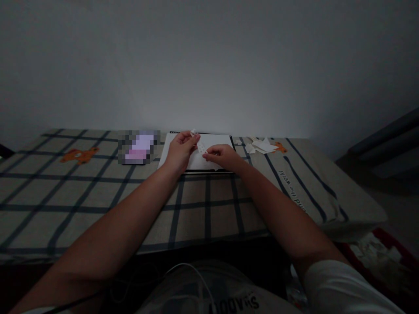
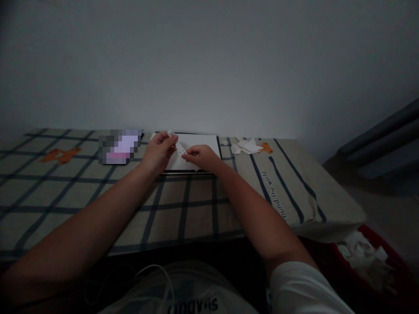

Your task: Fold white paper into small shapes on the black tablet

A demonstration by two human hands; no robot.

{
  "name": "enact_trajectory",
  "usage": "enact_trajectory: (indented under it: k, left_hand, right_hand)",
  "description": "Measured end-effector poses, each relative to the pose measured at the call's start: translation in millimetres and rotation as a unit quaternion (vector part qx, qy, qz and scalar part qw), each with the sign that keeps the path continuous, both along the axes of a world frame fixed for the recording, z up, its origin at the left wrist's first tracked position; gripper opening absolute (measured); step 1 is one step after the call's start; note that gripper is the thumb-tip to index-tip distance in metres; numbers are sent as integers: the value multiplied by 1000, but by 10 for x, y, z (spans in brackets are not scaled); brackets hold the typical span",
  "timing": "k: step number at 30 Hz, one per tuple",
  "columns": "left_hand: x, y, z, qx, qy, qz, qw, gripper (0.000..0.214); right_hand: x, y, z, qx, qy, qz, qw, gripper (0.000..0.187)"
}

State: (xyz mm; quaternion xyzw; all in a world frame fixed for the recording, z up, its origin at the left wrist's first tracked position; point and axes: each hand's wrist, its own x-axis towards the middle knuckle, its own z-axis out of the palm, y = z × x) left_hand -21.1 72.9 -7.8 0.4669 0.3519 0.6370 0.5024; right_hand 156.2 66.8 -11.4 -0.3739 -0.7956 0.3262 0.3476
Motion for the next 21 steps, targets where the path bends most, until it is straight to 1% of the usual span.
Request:
enact_trajectory:
  k: [3,9,12,15,18,21]
  left_hand:
    - [-9,8,-8,-3,12,7,1000,41]
    - [15,-7,-11,-12,-7,3,1000,45]
    - [16,-1,-25,-15,3,-1,1000,45]
    - [1,27,-44,-13,17,3,1000,45]
    - [-13,52,-54,-13,10,1,1000,47]
    - [-11,52,-50,-17,0,-13,1000,48]
  right_hand:
    - [-12,-10,1,-7,0,3,1000,43]
    - [-48,-19,-23,2,-7,-17,1000,43]
    - [-37,-11,-25,1,-9,-6,1000,42]
    - [-15,-1,-33,-20,0,11,1000,41]
    - [-1,8,-56,-36,2,22,999,39]
    - [5,17,-72,-41,-1,18,999,37]
